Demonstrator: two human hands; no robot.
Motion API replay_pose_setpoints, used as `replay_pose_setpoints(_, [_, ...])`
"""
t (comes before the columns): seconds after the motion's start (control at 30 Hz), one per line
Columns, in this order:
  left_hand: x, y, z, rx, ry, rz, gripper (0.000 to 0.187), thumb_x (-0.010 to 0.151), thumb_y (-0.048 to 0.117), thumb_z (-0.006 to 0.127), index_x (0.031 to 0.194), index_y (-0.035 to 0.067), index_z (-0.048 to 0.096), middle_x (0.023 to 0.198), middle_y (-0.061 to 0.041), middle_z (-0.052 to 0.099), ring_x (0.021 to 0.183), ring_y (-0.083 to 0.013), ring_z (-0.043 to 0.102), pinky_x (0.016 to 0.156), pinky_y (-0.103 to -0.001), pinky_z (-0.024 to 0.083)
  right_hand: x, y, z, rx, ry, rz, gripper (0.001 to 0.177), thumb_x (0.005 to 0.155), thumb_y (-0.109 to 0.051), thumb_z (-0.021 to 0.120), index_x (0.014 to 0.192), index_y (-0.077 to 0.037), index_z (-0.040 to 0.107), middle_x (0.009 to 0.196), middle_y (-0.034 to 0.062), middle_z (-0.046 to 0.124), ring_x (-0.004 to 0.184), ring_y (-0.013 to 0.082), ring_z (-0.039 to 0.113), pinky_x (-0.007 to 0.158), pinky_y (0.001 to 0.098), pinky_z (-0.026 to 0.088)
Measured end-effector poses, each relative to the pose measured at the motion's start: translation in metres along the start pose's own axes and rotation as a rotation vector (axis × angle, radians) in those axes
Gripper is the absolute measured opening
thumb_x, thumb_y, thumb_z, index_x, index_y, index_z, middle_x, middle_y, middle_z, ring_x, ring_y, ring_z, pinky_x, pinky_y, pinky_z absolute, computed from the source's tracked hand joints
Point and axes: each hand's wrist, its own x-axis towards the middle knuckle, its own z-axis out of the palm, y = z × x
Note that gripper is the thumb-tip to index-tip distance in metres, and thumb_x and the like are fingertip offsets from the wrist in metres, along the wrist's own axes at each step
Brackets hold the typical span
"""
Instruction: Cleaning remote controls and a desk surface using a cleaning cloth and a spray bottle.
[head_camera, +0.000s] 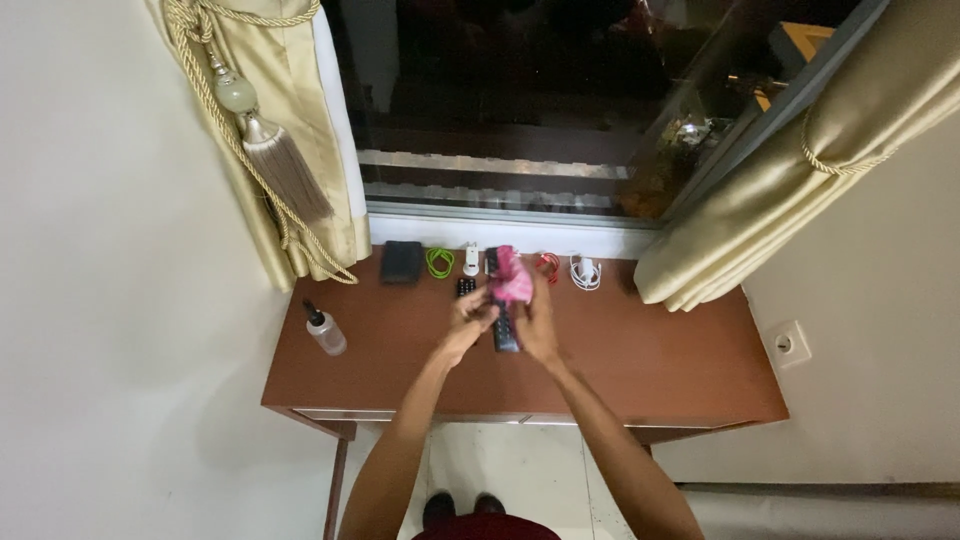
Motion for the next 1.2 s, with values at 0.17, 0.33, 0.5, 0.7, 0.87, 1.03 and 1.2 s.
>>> replay_pose_setpoints(0.17, [0.001,0.031,-0.013,-0.226,0.202,-0.009,0.060,0.092,-0.004,0.066,0.148,0.011,0.053,0.119,-0.002,0.071,0.090,-0.0141,0.072,0.078,-0.031,0.066,-0.032,-0.036,0.018,-0.162,-0.038,-0.068,0.070,0.087,0.011,0.051,0.154,-0.006,0.039,0.140,0.0225,0.054,0.129,0.0361,0.056,0.111,0.0467,0.048])
replay_pose_setpoints(0.33, [-0.016,0.048,-0.018,-0.341,0.235,0.068,0.056,0.096,-0.003,0.061,0.149,0.013,0.053,0.116,-0.005,0.073,0.088,-0.0117,0.070,0.069,-0.029,0.063,-0.044,-0.038,0.029,-0.216,-0.032,-0.090,0.072,0.083,0.013,0.052,0.152,-0.005,0.041,0.138,0.0257,0.053,0.129,0.0379,0.053,0.109,0.0515,0.045])
replay_pose_setpoints(0.5, [-0.003,-0.029,-0.042,-0.221,0.106,0.044,0.060,0.098,0.003,0.073,0.155,0.017,0.058,0.102,-0.002,0.068,0.074,-0.0087,0.055,0.057,-0.026,0.047,-0.039,-0.075,0.036,0.128,-0.073,0.673,0.067,0.103,0.000,0.046,0.167,-0.013,0.035,0.133,0.0312,0.060,0.096,0.0613,0.056,0.085,0.0645,0.049])
replay_pose_setpoints(0.7, [-0.030,-0.033,-0.041,-0.089,-0.002,0.072,0.050,0.099,0.009,0.068,0.147,0.014,0.056,0.122,0.006,0.072,0.104,-0.0027,0.063,0.091,-0.018,0.050,-0.038,-0.035,0.052,-0.028,0.054,0.011,0.066,0.094,0.008,0.051,0.157,-0.002,0.033,0.149,0.0231,0.047,0.138,0.0367,0.050,0.116,0.0443,0.041])
replay_pose_setpoints(0.87, [-0.042,-0.032,-0.045,-0.037,0.084,0.022,0.050,0.092,0.002,0.061,0.140,0.011,0.064,0.118,-0.002,0.073,0.101,-0.0112,0.063,0.088,-0.025,0.052,-0.057,-0.057,0.068,-0.047,0.014,0.049,0.076,0.085,0.009,0.051,0.157,-0.002,0.030,0.154,0.0251,0.040,0.144,0.0383,0.041,0.119,0.0423,0.035])
replay_pose_setpoints(1.03, [-0.044,-0.035,-0.048,-0.141,0.097,-0.034,0.035,0.092,0.002,0.065,0.127,0.001,0.070,0.113,-0.004,0.074,0.100,-0.0119,0.066,0.085,-0.029,0.054,-0.072,-0.054,0.075,-0.151,-0.030,0.143,0.072,0.094,0.003,0.061,0.159,-0.006,0.033,0.143,0.0231,0.051,0.135,0.0360,0.051,0.118,0.0433,0.040])
replay_pose_setpoints(1.2, [-0.050,-0.021,-0.044,-0.197,-0.010,-0.008,0.035,0.102,0.032,0.061,0.120,0.004,0.072,0.107,0.000,0.073,0.102,-0.0074,0.066,0.091,-0.028,0.054,-0.066,-0.063,0.069,-0.283,-0.034,-0.088,0.079,0.085,0.010,0.057,0.158,-0.006,0.031,0.156,0.0279,0.038,0.146,0.0473,0.037,0.123,0.0521,0.028])
